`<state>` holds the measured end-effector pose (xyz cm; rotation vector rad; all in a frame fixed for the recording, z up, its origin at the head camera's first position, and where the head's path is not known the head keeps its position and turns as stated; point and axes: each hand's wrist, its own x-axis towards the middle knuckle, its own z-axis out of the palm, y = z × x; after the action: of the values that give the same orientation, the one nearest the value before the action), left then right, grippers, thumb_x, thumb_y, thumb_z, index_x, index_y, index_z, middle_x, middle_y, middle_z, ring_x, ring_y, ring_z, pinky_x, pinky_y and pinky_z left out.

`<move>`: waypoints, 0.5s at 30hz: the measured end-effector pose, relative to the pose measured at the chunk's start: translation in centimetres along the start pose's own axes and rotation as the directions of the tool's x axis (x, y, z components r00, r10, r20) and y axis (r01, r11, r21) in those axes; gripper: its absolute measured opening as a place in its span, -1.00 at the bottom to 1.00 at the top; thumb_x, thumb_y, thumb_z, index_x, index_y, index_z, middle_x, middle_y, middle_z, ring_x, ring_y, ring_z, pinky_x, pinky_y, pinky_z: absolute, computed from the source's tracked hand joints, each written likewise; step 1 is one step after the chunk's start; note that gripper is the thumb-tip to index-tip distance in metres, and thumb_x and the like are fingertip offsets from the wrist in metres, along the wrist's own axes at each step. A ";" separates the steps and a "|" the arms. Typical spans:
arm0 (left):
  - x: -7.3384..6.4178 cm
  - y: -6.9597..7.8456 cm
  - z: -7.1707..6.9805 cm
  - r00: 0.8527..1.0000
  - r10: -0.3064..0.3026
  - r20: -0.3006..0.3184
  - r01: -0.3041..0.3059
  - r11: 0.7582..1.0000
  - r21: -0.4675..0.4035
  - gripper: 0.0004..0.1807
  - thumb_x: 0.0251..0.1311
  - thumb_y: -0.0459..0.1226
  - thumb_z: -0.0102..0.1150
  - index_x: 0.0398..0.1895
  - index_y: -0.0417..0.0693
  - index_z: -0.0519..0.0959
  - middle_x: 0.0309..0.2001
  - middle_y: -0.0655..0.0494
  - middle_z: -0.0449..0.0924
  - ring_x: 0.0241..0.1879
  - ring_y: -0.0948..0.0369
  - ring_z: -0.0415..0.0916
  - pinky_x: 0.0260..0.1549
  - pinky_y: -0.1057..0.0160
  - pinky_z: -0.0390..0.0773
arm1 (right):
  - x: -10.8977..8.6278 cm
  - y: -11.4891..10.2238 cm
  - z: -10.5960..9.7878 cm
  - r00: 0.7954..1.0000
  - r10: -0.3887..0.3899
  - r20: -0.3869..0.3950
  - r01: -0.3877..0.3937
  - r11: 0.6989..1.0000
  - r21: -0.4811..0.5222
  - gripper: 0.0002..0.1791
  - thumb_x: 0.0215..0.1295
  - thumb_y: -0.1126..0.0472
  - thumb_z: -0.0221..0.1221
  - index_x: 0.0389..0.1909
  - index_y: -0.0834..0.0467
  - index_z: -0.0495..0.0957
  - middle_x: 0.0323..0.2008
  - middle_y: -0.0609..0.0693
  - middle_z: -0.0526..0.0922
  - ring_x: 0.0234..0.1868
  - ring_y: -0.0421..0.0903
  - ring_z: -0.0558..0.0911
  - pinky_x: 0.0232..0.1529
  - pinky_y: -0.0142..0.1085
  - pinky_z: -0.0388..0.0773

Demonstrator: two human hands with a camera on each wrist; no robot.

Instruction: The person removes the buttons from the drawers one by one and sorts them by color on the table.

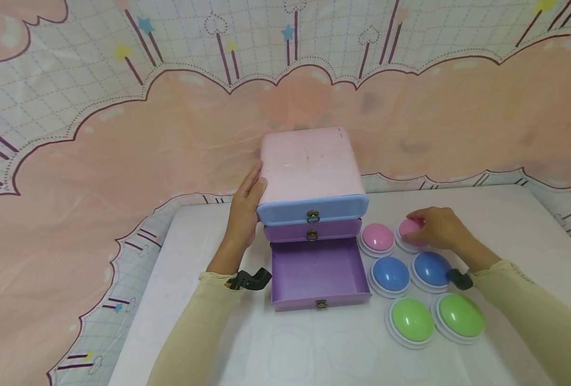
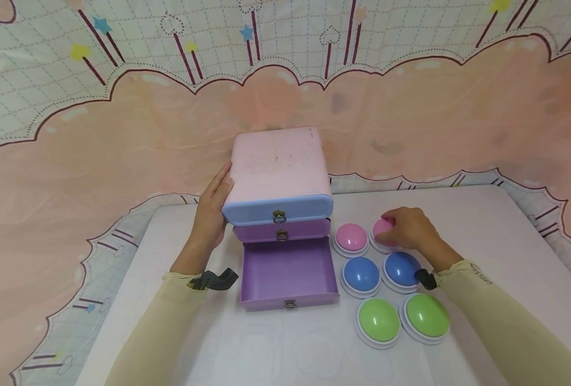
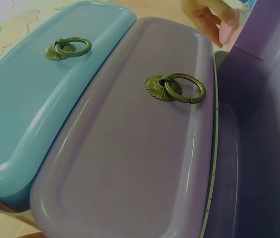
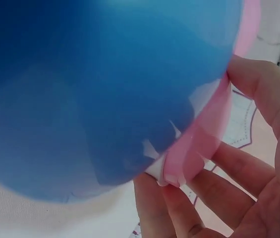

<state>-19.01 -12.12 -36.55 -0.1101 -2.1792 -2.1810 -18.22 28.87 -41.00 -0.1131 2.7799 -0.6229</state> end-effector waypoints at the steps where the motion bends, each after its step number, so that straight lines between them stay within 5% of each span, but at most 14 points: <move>1: 0.0 0.0 0.0 1.000 0.000 -0.001 0.000 1.000 0.004 -0.45 0.51 0.01 -0.01 0.53 0.51 0.27 0.59 0.43 0.09 0.59 0.17 0.04 0.44 -0.26 0.22 | 0.0 0.0 0.0 1.000 0.001 0.003 -0.001 1.000 -0.001 -0.19 0.20 -0.08 0.40 0.32 0.36 0.46 0.06 0.38 0.62 0.04 0.29 0.54 0.12 0.19 0.58; 15: 0.0 0.0 0.1 1.000 0.000 -0.004 0.000 1.000 0.010 -0.45 0.51 0.02 -0.01 0.52 0.53 0.28 0.59 0.45 0.10 0.59 0.16 0.06 0.41 -0.27 0.26 | -0.1 0.4 0.4 0.999 0.007 0.036 -0.006 1.000 -0.023 -0.11 0.25 -0.20 0.34 0.39 0.35 0.39 0.14 0.41 0.58 0.13 0.34 0.53 0.17 0.21 0.56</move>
<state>-19.02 -12.07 -36.52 -0.1055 -2.1883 -2.1680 -18.05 29.04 -41.48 -0.1185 2.7519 -0.5818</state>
